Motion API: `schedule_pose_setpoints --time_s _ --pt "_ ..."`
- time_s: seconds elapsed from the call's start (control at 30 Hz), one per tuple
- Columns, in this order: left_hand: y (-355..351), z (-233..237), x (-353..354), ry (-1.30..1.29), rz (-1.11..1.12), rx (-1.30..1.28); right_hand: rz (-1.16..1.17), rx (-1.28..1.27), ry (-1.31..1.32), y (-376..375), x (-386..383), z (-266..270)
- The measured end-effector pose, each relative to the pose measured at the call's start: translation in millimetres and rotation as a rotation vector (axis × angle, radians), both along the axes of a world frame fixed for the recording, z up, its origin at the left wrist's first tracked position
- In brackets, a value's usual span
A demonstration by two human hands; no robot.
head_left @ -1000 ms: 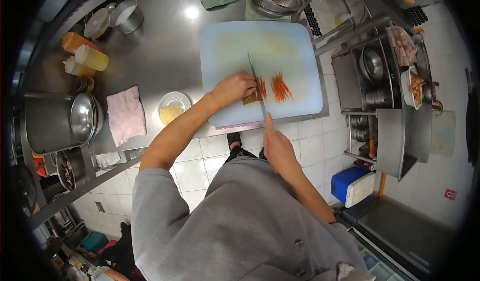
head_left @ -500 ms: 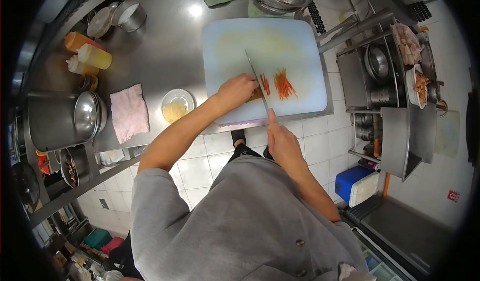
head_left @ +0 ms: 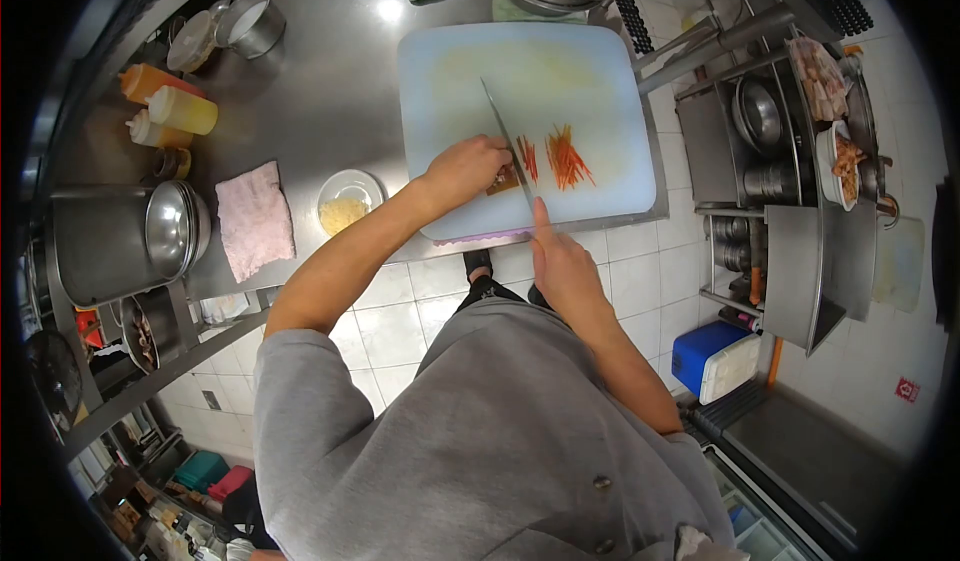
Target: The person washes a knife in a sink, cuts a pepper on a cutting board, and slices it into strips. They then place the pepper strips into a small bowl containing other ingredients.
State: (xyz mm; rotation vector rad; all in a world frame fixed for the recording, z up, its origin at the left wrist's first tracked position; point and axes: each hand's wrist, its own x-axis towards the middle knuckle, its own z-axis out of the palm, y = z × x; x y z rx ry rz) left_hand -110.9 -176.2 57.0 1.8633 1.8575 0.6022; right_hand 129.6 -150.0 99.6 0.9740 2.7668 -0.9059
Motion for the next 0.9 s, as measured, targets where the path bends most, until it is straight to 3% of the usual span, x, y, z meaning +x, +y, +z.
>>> schedule_pose_setpoints --time_s 0.07,0.27,0.47,0.57,0.77,0.9 --pt "0.3 2.9 -1.1 -0.008 0.011 -0.009 0.029 -0.016 -0.058 0.8 7.2 21.1" --pt "-2.2 -0.3 -1.3 0.011 0.019 0.028 0.004 0.047 0.022 -0.2 -2.8 -12.1" --pt "-4.5 2.4 -0.2 -0.030 0.029 0.002 0.033 -0.027 -0.098 -4.5 8.8 25.1" --pt "-4.1 -4.8 -1.0 0.030 0.023 0.027 0.023 0.073 0.079 -0.8 0.0 -17.5" --pt "-6.3 -1.6 -0.5 0.000 0.016 0.047 0.033 -0.013 -0.109 -4.5 5.5 20.5" --pt "-6.4 -5.8 -1.9 0.012 0.042 0.079 0.034 0.047 0.025 1.7 -6.3 -8.7"
